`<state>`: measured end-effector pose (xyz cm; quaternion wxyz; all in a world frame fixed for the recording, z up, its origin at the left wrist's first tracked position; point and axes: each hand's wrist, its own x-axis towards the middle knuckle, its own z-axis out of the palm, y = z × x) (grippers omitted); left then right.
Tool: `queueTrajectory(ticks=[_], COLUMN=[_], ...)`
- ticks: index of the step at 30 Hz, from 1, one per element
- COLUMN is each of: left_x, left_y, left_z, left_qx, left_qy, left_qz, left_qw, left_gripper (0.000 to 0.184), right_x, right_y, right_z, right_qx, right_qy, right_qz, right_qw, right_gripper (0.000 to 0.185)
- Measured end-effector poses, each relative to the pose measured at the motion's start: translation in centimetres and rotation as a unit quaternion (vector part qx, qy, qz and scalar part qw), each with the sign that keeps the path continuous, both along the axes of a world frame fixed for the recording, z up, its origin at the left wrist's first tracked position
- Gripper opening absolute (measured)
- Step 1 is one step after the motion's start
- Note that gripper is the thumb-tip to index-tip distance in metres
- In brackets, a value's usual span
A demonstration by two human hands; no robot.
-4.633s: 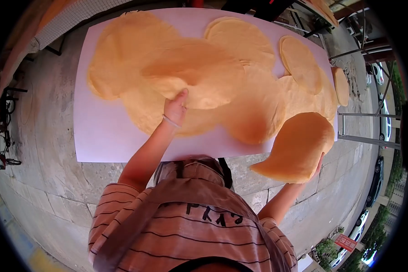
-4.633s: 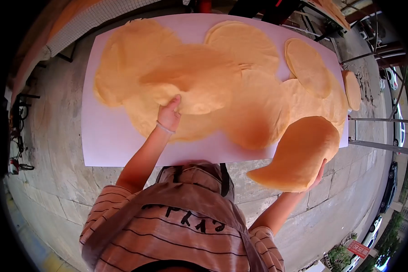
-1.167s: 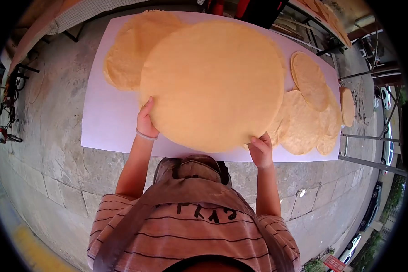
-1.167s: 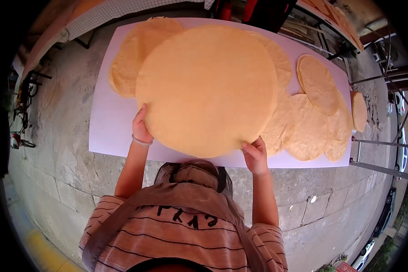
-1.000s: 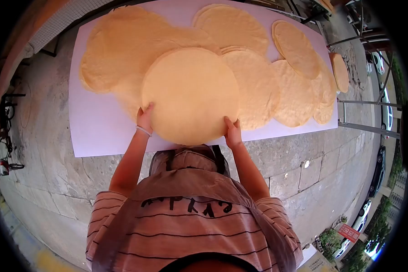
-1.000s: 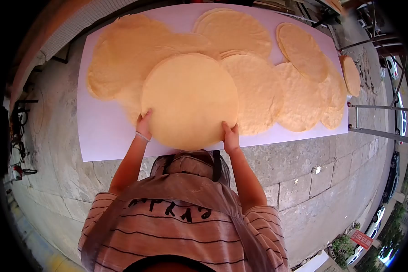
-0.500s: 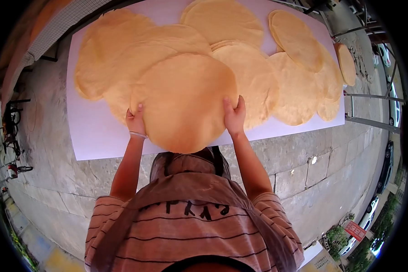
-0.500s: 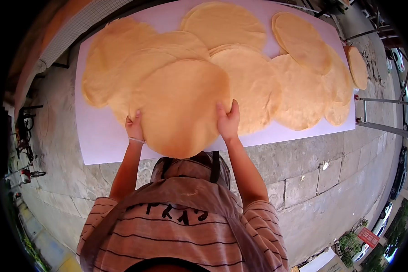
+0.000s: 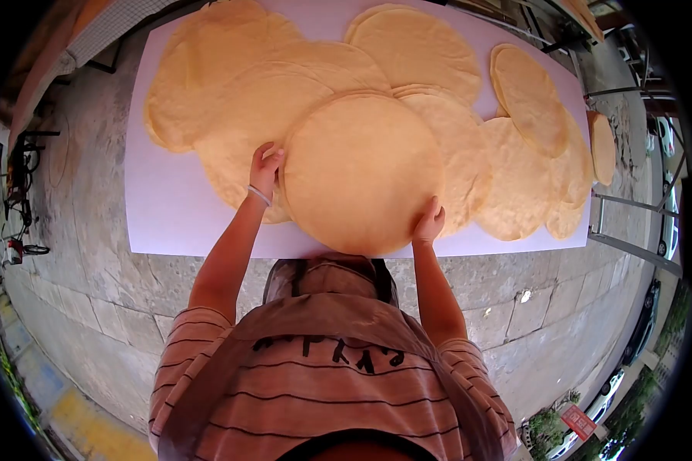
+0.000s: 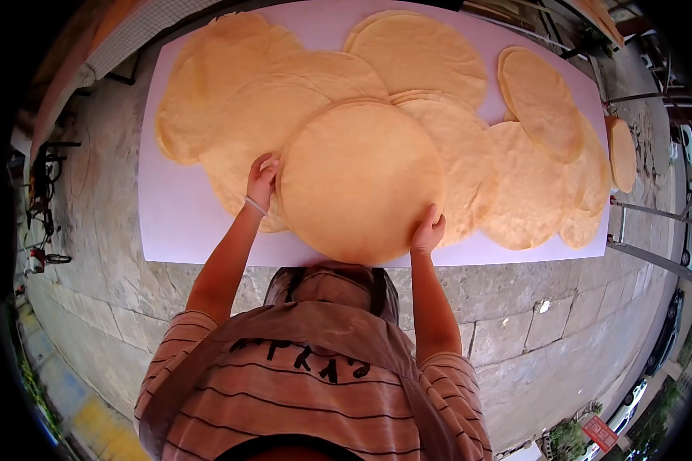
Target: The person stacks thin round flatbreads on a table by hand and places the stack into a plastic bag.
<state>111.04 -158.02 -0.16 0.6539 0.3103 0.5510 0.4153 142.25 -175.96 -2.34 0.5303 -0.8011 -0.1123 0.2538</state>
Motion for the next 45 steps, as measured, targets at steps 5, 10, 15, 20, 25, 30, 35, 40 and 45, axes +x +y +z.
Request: queueTrajectory(ticks=[5,10,15,20,25,30,35,40,45], left_x=[2.0,1.4,1.6,3.7,2.1,-0.2,-0.9,2.4,2.9], left_y=[3.4,0.7,0.5,0.6,-1.7,-3.0,-6.7,-7.3,-6.4], left_z=[-5.6,-0.3,0.2,3.2,6.0,-2.4,-2.3,-2.2,-1.6], left_qx=[0.310,0.124,-0.039,0.080,0.160,0.021,0.053,0.064,0.055], left_qy=[0.273,0.131,-0.039,-0.006,0.033,0.006,0.066,-0.058,0.003], left_qz=[-0.129,-0.106,-0.148,-0.147,-0.062,0.047,0.009,0.155,0.145], left_qw=[0.901,0.978,0.987,0.986,0.985,0.999,0.996,0.984,0.988], left_gripper=[0.043,0.043,0.038,0.034,0.029,0.028,0.035,0.037,0.030], right_x=[-1.8,0.6,-4.1,-3.5,-0.4,-0.7,-2.1,-3.0,-2.6], right_y=[2.6,-0.7,-3.0,0.6,1.4,0.5,0.5,1.7,1.7], right_z=[2.4,0.8,2.2,5.7,11.1,3.1,-0.6,0.1,-0.9], right_qx=[-0.194,0.052,0.109,0.166,0.163,0.103,-0.033,-0.145,-0.141], right_qy=[-0.058,0.183,0.016,-0.021,0.065,0.284,-0.099,-0.179,-0.194], right_qz=[-0.019,0.015,0.108,0.090,0.075,0.082,0.124,0.078,0.092], right_qw=[0.979,0.982,0.988,0.982,0.982,0.950,0.987,0.970,0.966], right_gripper=[0.064,0.057,0.045,0.043,0.042,0.046,0.047,0.051,0.048])
